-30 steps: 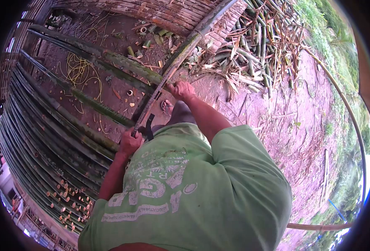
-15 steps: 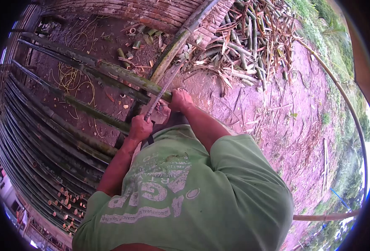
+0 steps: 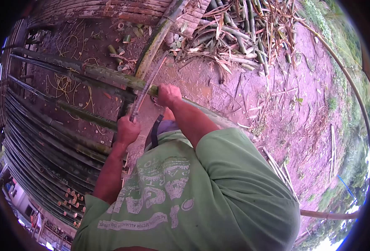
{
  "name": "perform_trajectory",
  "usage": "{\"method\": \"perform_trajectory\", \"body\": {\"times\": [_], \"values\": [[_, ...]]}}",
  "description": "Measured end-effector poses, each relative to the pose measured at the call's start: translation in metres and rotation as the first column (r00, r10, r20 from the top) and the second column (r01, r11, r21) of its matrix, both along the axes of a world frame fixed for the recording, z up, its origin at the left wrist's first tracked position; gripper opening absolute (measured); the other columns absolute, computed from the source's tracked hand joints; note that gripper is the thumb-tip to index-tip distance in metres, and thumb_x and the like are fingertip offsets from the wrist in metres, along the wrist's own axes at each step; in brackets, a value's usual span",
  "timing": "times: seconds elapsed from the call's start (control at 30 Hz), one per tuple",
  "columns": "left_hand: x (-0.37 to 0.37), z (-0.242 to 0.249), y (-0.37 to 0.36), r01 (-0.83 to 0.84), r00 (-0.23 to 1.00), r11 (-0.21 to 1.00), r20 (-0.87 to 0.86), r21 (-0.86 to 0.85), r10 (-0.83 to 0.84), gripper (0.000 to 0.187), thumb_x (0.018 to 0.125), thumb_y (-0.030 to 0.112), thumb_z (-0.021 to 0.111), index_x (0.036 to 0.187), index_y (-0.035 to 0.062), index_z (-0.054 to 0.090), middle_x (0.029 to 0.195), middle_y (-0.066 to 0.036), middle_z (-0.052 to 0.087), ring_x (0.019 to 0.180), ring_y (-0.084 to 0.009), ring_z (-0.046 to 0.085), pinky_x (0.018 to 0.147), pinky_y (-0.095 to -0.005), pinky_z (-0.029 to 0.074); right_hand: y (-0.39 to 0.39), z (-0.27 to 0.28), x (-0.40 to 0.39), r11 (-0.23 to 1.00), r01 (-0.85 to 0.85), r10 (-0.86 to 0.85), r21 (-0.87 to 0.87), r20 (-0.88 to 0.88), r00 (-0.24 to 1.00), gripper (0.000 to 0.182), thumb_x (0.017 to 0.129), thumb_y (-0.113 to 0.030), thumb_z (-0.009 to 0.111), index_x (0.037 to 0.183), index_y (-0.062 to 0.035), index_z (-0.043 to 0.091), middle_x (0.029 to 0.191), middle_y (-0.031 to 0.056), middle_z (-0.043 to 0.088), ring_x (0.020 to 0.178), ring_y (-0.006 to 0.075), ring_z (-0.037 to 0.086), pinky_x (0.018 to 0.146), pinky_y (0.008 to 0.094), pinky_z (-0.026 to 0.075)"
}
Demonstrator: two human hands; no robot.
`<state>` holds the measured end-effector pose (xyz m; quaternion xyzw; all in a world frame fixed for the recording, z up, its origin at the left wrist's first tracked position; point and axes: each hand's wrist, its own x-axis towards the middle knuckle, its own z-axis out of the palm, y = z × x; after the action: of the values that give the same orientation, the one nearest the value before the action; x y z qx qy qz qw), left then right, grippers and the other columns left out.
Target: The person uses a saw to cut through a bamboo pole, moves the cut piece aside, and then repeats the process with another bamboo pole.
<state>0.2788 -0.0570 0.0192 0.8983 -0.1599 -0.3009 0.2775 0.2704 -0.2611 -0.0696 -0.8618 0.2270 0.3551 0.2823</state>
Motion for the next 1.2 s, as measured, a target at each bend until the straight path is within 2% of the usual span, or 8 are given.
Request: {"method": "perform_trajectory", "body": {"times": [0.17,0.37,0.63,0.73,0.87,0.97,1.07,1.2], "values": [[-0.036,0.097,0.067,-0.069,0.974,0.971,-0.196,0.229,0.116,0.015,0.072,0.009,0.056,0.080,-0.0046,0.058,0.063,-0.025,0.056,0.064,-0.0421,0.060,0.057,-0.0468,0.046,-0.012,0.004,0.012,0.997,-0.033,0.038,0.073,-0.067,0.997,0.030,0.076,-0.019,0.063,0.104,-0.0076,0.066,0.104,0.0160,0.067,0.098,0.0314,0.065,0.083,0.0398,0.053],[0.009,0.007,-0.008,0.019,0.998,0.996,-0.062,0.088,-0.014,0.016,0.074,0.010,0.057,0.080,-0.0049,0.059,0.067,-0.027,0.058,0.067,-0.0459,0.059,0.063,-0.0503,0.047,-0.002,-0.005,0.006,1.000,0.010,-0.010,0.017,-0.039,0.999,0.030,0.075,-0.016,0.063,0.104,-0.0077,0.065,0.104,0.0157,0.067,0.099,0.0303,0.065,0.084,0.0396,0.053],[-0.016,0.102,0.028,-0.027,0.983,0.973,-0.169,0.231,0.067,0.012,0.071,0.008,0.056,0.076,-0.0033,0.056,0.061,-0.023,0.056,0.063,-0.0445,0.058,0.061,-0.0489,0.046,-0.012,0.001,0.013,0.998,0.011,-0.006,0.056,-0.076,0.997,0.032,0.072,-0.013,0.066,0.104,-0.0074,0.065,0.104,0.0166,0.067,0.098,0.0300,0.065,0.082,0.0386,0.053],[0.003,0.076,0.014,-0.029,0.967,0.966,-0.237,0.256,0.092,0.013,0.069,0.008,0.057,0.076,-0.0039,0.057,0.062,-0.023,0.057,0.064,-0.0442,0.059,0.061,-0.0481,0.047,-0.015,-0.004,0.017,0.998,0.057,-0.056,0.018,-0.064,0.996,0.032,0.073,-0.016,0.065,0.104,-0.0069,0.066,0.105,0.0168,0.066,0.099,0.0301,0.065,0.084,0.0384,0.053],[0.020,0.019,-0.036,0.042,0.999,0.996,-0.016,0.074,-0.041,0.013,0.068,0.007,0.056,0.074,-0.0050,0.058,0.065,-0.026,0.058,0.066,-0.0433,0.061,0.060,-0.0469,0.048,-0.018,-0.013,0.017,0.993,0.027,-0.012,0.114,-0.128,0.992,0.035,0.071,-0.022,0.068,0.105,-0.0125,0.067,0.102,0.0144,0.067,0.096,0.0299,0.066,0.082,0.0404,0.053],[0.018,-0.005,-0.001,-0.017,0.999,1.000,-0.035,0.003,0.018,0.012,0.071,0.009,0.058,0.072,-0.0021,0.055,0.053,-0.012,0.046,0.049,-0.0143,0.048,0.049,-0.0346,0.041,-0.008,-0.013,0.013,0.998,0.040,-0.035,0.056,-0.082,0.996,0.037,0.070,-0.024,0.069,0.104,-0.0111,0.067,0.102,0.0141,0.067,0.096,0.0283,0.066,0.083,0.0390,0.052],[0.007,-0.057,0.045,-0.062,0.998,0.983,0.013,-0.172,0.065,0.012,0.072,0.010,0.058,0.072,-0.0010,0.054,0.052,-0.011,0.045,0.048,-0.0151,0.047,0.049,-0.0357,0.040,-0.010,-0.011,0.012,0.997,0.025,-0.021,0.079,-0.052,0.998,0.036,0.070,-0.022,0.067,0.104,-0.0101,0.067,0.102,0.0145,0.067,0.096,0.0294,0.065,0.084,0.0389,0.052],[-0.004,0.016,0.024,-0.033,0.998,0.999,-0.050,-0.044,0.031,0.012,0.075,0.008,0.056,0.070,-0.0006,0.050,0.052,-0.012,0.045,0.047,-0.0163,0.046,0.048,-0.0365,0.038,-0.008,-0.010,0.011,0.999,-0.002,0.005,0.036,-0.079,0.997,0.034,0.069,-0.019,0.066,0.101,-0.0083,0.068,0.101,0.0154,0.068,0.096,0.0298,0.066,0.083,0.0385,0.053]]}}
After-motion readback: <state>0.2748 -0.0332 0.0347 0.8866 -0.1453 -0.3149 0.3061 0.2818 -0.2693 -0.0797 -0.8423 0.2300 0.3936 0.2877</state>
